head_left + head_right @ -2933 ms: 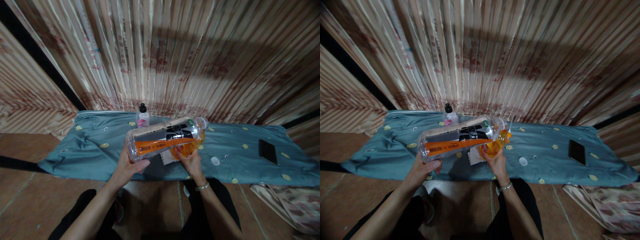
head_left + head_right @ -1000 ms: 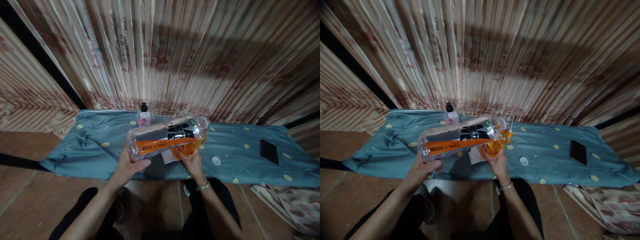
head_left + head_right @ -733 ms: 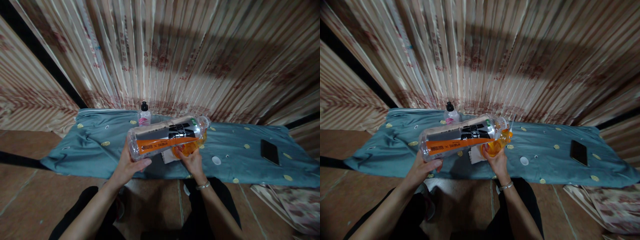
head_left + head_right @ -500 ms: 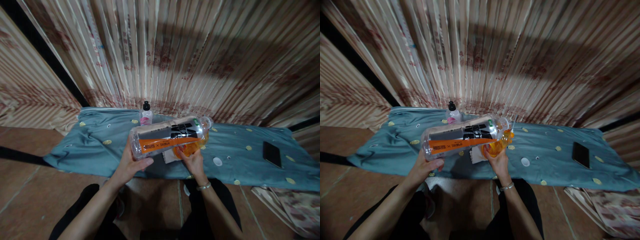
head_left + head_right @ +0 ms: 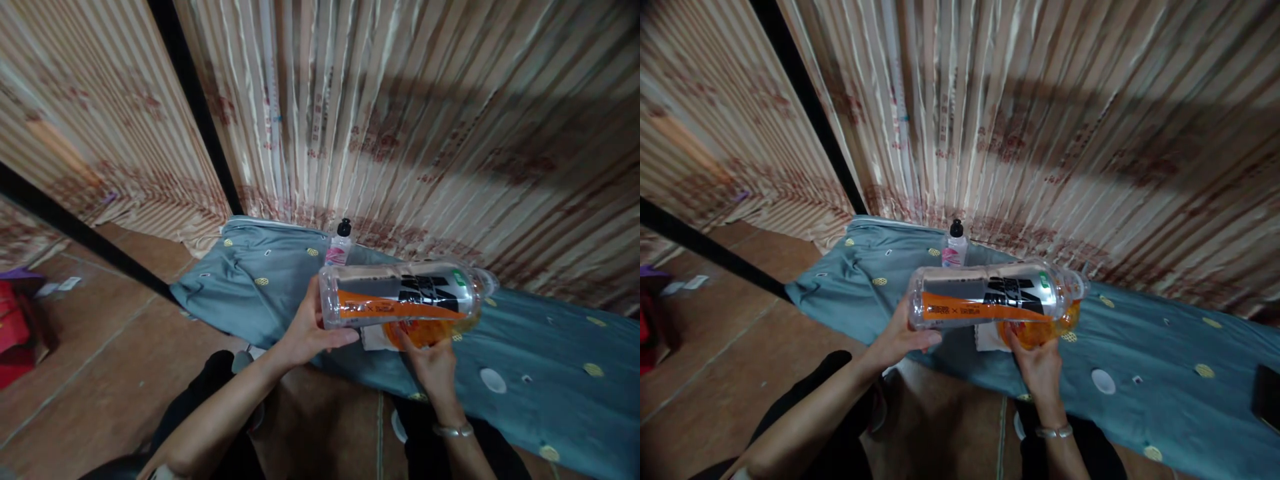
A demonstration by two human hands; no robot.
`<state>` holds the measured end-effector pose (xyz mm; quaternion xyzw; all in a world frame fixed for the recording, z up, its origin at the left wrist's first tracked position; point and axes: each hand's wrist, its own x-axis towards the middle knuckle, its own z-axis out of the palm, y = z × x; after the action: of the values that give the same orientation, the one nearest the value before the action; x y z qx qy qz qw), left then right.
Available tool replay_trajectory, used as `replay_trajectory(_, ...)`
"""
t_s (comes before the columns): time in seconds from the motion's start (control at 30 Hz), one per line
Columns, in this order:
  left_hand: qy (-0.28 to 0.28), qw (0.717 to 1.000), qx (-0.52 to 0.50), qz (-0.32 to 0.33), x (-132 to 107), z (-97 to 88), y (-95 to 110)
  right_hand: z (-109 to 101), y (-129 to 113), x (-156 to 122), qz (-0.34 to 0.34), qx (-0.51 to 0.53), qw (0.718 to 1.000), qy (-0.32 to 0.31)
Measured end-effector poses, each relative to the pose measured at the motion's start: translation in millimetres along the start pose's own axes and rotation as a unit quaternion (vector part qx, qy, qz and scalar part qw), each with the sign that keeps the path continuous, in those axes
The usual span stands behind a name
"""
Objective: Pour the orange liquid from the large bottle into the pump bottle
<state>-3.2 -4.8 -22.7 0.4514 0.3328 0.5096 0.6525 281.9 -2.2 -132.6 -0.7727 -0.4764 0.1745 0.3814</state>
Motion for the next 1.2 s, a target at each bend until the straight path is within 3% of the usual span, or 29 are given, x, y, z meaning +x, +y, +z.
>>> replay_trajectory(0.13, 0.001, 1.000, -0.001, 0.017, 0.1, -1.5, -1.9, -1.4, -7.2, -2.2, 0.051, 0.006, 0.999, 0.010)
replay_trajectory(0.4, 0.001, 0.999, 0.004, 0.049, 2.1, -0.4, 2.1, -0.8, -4.6, -1.2, 0.040, 0.026, 0.999, -0.004)
replay_trajectory(0.93, -0.013, 0.999, 0.024, 0.046, 4.4, -0.1, 6.9, 4.1, 4.0, -2.0, 0.022, 0.001, 1.000, 0.009)
replay_trajectory(1.2, -0.002, 0.999, 0.020, 0.040, 4.1, 0.5, 10.1, 1.2, -1.0, -3.0, 0.051, -0.011, 0.999, 0.010)
